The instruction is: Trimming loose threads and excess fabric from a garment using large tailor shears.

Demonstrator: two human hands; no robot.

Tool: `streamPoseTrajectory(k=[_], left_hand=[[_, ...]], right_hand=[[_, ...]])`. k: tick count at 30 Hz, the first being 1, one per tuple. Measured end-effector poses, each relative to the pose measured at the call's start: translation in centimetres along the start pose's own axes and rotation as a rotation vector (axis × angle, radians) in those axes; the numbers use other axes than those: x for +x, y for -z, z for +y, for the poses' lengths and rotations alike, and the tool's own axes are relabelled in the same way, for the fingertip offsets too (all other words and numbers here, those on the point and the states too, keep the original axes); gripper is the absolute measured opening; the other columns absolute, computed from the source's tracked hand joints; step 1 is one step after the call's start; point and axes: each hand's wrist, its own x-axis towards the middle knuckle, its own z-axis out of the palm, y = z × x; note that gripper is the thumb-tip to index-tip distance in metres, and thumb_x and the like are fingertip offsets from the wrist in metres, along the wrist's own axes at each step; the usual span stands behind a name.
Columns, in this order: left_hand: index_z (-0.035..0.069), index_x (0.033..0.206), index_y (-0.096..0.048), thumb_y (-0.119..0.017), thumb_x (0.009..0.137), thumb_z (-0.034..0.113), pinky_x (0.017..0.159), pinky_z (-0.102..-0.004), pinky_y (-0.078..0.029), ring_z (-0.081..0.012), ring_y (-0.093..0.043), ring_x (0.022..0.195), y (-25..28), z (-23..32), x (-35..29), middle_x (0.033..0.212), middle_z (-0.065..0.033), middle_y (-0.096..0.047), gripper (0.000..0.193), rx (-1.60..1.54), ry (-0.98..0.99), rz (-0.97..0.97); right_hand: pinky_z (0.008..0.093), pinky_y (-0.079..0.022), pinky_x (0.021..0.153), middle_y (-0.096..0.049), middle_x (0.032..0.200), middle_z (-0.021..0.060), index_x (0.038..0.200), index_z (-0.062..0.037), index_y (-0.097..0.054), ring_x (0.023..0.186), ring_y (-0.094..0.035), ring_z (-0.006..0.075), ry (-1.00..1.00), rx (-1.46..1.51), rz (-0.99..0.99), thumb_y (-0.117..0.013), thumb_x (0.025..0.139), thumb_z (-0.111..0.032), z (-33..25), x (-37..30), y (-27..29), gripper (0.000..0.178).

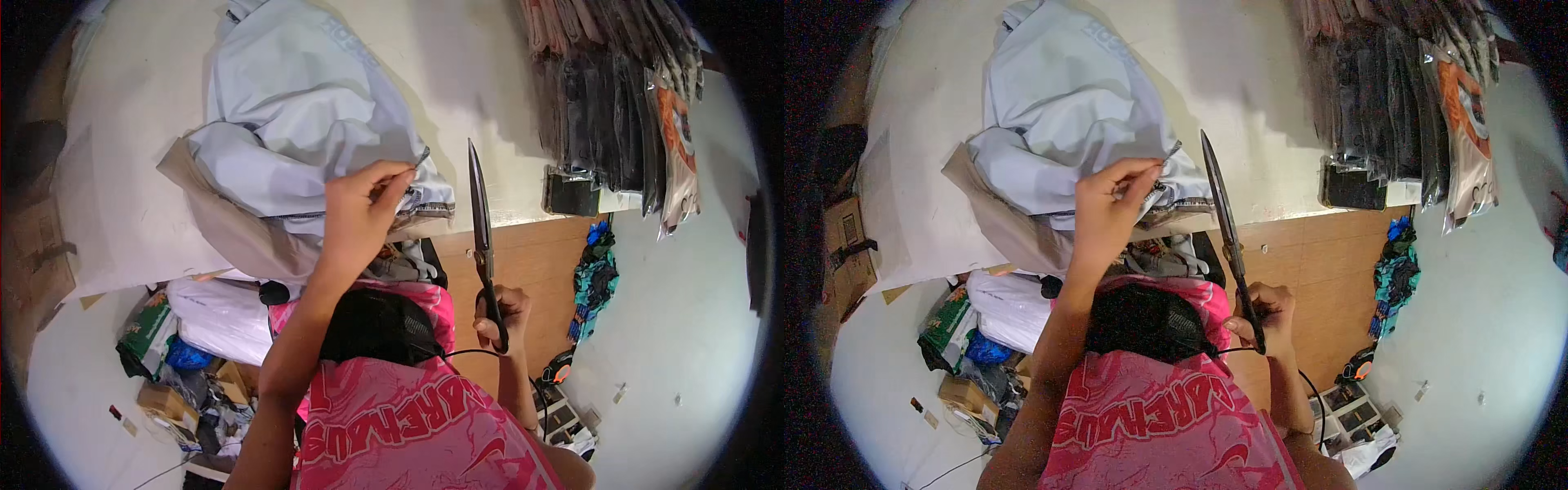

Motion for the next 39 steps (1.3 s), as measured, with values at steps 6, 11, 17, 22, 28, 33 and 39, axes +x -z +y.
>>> streamPoseTrajectory(k=[6,11,17,22,28,33,39], left_hand=[[-0.004,0.089,-0.061,-0.060,0.085,0.005,0.061,-0.0205,-0.048,-0.0068,-0.059,0.070,0.4,0.1,0.0,0.075,-0.0037,-0.063,0.011,-0.509,0.378,0.014],[0.001,0.086,-0.057,-0.057,0.087,0.011,0.070,-0.0243,-0.049,-0.0116,-0.059,0.072,1.1,-0.5,-0.1,0.076,-0.0040,-0.060,0.010,-0.686,0.443,0.036],[0.001,0.090,-0.052,-0.052,0.091,0.012,0.075,-0.0279,-0.050,-0.0154,-0.060,0.076,1.0,-0.8,-0.1,0.084,-0.0089,-0.059,0.012,-0.778,0.479,0.044],[0.001,0.091,-0.051,-0.051,0.091,0.012,0.077,-0.0296,-0.050,-0.0170,-0.060,0.078,1.0,-0.5,-0.2,0.083,-0.0096,-0.059,0.011,-0.864,0.461,0.026],[0.001,0.092,-0.050,-0.051,0.091,0.012,0.081,-0.0316,-0.049,-0.0185,-0.060,0.084,1.5,0.2,-0.6,0.087,-0.0107,-0.059,0.011,-0.878,0.436,0.029],[0.000,0.090,-0.050,-0.052,0.090,0.012,0.079,-0.0271,-0.050,-0.0147,-0.062,0.082,1.4,0.3,-1.1,0.086,-0.0096,-0.062,0.012,-0.860,0.411,0.041],[0.000,0.091,-0.050,-0.053,0.090,0.013,0.079,-0.0258,-0.049,-0.0132,-0.062,0.081,1.3,0.1,-1.4,0.086,-0.0090,-0.062,0.013,-0.862,0.416,0.049]], right_hand=[[0.0195,-0.030,0.030,-0.048,0.050,0.0045,0.066,-0.0002,-0.050,0.031,-0.043,0.0077,-0.070,0.014,-0.046,-0.077,0.069,-0.019,0.7,-0.2,0.2,0.033],[0.0197,-0.033,0.030,-0.049,0.052,0.0048,0.066,-0.0002,-0.050,0.033,-0.046,0.0084,-0.146,0.029,-0.116,-0.078,0.069,-0.019,0.6,-0.2,-0.2,0.033],[0.0198,-0.035,0.032,-0.050,0.052,0.0044,0.066,-0.0004,-0.050,0.036,-0.047,0.0078,-0.219,0.034,-0.111,-0.079,0.067,-0.022,0.8,-1.1,-0.6,0.036],[0.0194,-0.036,0.034,-0.050,0.053,0.0037,0.067,-0.0008,-0.051,0.037,-0.047,0.0078,-0.260,0.101,-0.167,-0.081,0.063,-0.032,1.1,-1.7,-1.2,0.043],[0.0194,-0.035,0.034,-0.049,0.053,0.0030,0.068,-0.0015,-0.051,0.037,-0.046,0.0082,-0.314,0.085,-0.185,-0.081,0.063,-0.035,1.2,-1.4,-1.6,0.045],[0.0197,-0.035,0.034,-0.048,0.052,0.0027,0.070,-0.0016,-0.051,0.037,-0.045,0.0081,-0.281,0.079,-0.187,-0.080,0.063,-0.035,1.5,-1.2,-1.2,0.045],[0.0199,-0.026,0.040,-0.048,0.050,-0.0026,0.061,-0.0071,-0.049,0.043,-0.040,0.0039,-0.277,0.051,-0.153,-0.082,0.062,-0.033,1.1,-0.7,-1.5,0.042]])
